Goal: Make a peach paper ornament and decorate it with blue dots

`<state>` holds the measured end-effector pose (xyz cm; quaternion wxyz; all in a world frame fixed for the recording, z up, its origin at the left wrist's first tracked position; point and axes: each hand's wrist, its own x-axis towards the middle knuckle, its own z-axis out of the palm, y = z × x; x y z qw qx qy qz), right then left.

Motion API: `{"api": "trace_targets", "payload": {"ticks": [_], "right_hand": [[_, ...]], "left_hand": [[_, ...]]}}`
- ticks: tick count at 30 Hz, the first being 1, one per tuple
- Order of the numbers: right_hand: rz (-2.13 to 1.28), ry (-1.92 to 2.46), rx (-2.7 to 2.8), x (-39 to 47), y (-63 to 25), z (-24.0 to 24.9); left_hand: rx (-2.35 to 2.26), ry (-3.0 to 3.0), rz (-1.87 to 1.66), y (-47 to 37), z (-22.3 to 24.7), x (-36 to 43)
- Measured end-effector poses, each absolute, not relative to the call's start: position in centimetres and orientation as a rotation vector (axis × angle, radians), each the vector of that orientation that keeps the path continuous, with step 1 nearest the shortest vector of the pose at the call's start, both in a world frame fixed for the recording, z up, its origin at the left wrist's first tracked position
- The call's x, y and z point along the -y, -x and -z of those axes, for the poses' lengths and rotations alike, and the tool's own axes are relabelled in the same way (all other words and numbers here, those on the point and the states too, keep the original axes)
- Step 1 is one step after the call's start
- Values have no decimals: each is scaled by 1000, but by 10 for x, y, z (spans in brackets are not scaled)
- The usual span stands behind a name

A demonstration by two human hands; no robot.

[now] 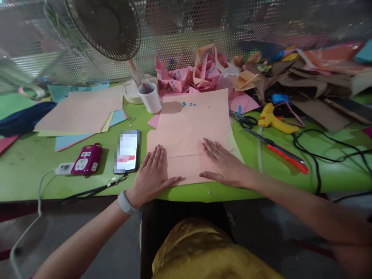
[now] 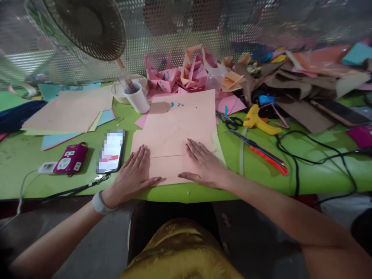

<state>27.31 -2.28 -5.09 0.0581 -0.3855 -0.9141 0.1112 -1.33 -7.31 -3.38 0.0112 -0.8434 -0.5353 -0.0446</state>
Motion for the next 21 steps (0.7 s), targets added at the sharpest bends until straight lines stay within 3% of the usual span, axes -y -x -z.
{"api": "trace_targets", "payload": {"ticks": [15, 19, 21], "right_hand": [[-332, 1595, 2713, 35, -323, 27], [-209, 1655, 2643, 30, -325, -5], [-157, 1701, 2564, 22, -313, -26]], "left_hand": [[1630, 2567, 156, 29, 44, 74], [1525, 2771, 97, 35, 15, 62], [1649, 2662, 236, 28, -13, 51]]}}
